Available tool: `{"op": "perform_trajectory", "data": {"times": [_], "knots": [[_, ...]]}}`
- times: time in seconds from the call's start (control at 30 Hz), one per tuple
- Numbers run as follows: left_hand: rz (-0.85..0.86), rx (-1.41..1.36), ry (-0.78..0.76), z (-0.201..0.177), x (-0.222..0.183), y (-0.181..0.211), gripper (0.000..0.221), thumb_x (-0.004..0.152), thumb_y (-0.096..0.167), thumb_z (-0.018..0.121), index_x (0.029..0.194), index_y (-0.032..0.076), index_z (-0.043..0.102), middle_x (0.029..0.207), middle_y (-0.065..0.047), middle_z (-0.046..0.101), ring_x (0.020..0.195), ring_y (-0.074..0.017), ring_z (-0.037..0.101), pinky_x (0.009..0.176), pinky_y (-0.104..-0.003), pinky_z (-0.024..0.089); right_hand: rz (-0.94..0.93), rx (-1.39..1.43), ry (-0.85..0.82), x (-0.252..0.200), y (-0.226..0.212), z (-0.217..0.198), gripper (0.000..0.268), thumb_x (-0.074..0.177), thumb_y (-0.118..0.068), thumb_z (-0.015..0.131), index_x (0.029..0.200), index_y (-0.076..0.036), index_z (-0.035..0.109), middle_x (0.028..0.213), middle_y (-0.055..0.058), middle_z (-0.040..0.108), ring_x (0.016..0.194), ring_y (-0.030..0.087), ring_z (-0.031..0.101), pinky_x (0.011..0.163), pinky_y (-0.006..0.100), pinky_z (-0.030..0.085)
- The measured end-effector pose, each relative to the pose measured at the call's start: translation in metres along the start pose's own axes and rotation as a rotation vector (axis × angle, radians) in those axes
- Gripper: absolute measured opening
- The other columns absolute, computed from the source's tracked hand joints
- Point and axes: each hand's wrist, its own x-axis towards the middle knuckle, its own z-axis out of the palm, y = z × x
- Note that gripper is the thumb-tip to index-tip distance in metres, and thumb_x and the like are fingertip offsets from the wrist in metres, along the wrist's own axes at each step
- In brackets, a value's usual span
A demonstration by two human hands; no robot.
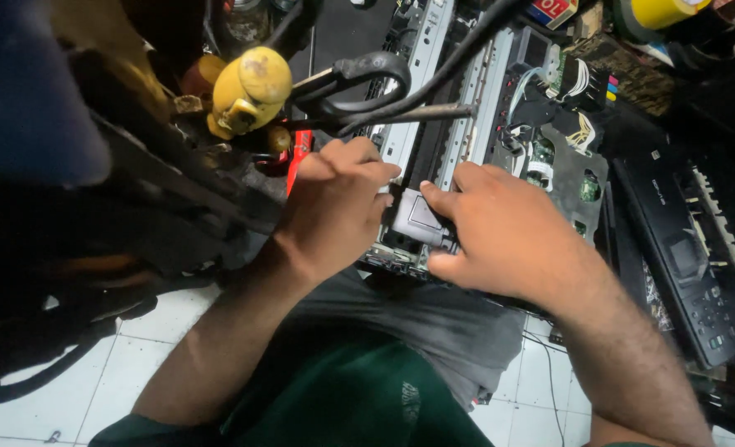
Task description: Disassembling and repairing the internal components of an inkjet printer using a screwdriver and manual manipulation.
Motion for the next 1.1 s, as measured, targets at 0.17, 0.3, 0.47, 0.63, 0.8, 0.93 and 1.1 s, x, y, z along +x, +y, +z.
{"op": "perform_trajectory", "data": {"times": [0.17, 0.3, 0.47, 0.63, 0.8, 0.93, 1.1], "knots": [[0.012, 0.049, -0.022, -0.005, 0.001, 0.002, 0.006, 0.079, 0.02, 0.074, 0.084, 0.017, 0.073, 0.09, -0.002, 0.066, 0.084, -0.0348, 0.062, 0.062, -0.051, 0.047, -0.04, -0.081, -0.023, 0.004, -0.001, -0.005, 0.087, 0.076, -0.051, 0.073, 0.152, -0.016, 0.05, 0.101, 0.013, 0.058, 0.101, 0.036, 0.059, 0.072, 0.053, 0.056], [-0.007, 0.002, -0.026, -0.001, 0.0, -0.001, 0.005, 0.084, 0.017, 0.067, 0.081, 0.016, 0.072, 0.089, -0.002, 0.067, 0.082, -0.0348, 0.059, 0.061, -0.051, 0.043, -0.057, -0.041, 0.002, 0.005, 0.004, 0.003, 0.086, 0.075, -0.05, 0.074, 0.151, -0.016, 0.051, 0.098, 0.012, 0.057, 0.098, 0.035, 0.059, 0.074, 0.052, 0.055], [0.033, 0.009, -0.006, -0.006, 0.001, 0.0, 0.012, 0.08, 0.014, 0.067, 0.089, 0.017, 0.074, 0.092, -0.003, 0.067, 0.081, -0.0344, 0.062, 0.064, -0.051, 0.045, -0.046, 0.069, -0.026, 0.008, 0.007, 0.009, 0.089, 0.075, -0.041, 0.079, 0.154, -0.015, 0.048, 0.101, 0.012, 0.054, 0.1, 0.034, 0.057, 0.08, 0.05, 0.052], [0.107, -0.061, -0.124, -0.003, 0.007, 0.008, 0.038, 0.076, 0.029, 0.077, 0.112, 0.017, 0.074, 0.104, -0.001, 0.065, 0.095, -0.0318, 0.056, 0.077, -0.047, 0.039, -0.154, 0.181, 0.124, 0.011, 0.021, 0.031, 0.054, 0.073, -0.036, 0.077, 0.115, -0.007, 0.059, 0.089, 0.012, 0.052, 0.088, 0.035, 0.056, 0.077, 0.047, 0.048], [0.243, 0.038, -0.22, -0.005, 0.018, 0.02, 0.05, 0.06, 0.026, 0.087, 0.106, 0.018, 0.067, 0.1, -0.002, 0.065, 0.093, -0.0314, 0.056, 0.077, -0.045, 0.037, -0.187, 0.316, 0.112, 0.001, 0.037, 0.026, 0.038, 0.078, -0.039, 0.08, 0.092, -0.006, 0.066, 0.087, 0.008, 0.056, 0.094, 0.029, 0.057, 0.081, 0.042, 0.045], [0.243, 0.099, -0.314, -0.005, 0.022, 0.02, 0.035, 0.068, 0.026, 0.088, 0.099, 0.017, 0.073, 0.094, -0.002, 0.065, 0.091, -0.0306, 0.055, 0.078, -0.046, 0.037, -0.261, 0.418, 0.188, -0.017, 0.055, 0.034, 0.066, 0.087, -0.038, 0.074, 0.14, -0.001, 0.06, 0.14, 0.017, 0.063, 0.128, 0.034, 0.058, 0.11, 0.048, 0.041], [0.241, 0.075, -0.415, -0.007, 0.025, 0.027, 0.04, 0.074, 0.018, 0.085, 0.111, 0.017, 0.073, 0.095, -0.002, 0.063, 0.092, -0.0304, 0.053, 0.078, -0.044, 0.035, -0.192, 0.472, 0.206, -0.027, 0.063, 0.049, 0.057, 0.089, -0.03, 0.072, 0.142, -0.011, 0.062, 0.125, 0.007, 0.074, 0.111, 0.027, 0.062, 0.099, 0.044, 0.047]]}}
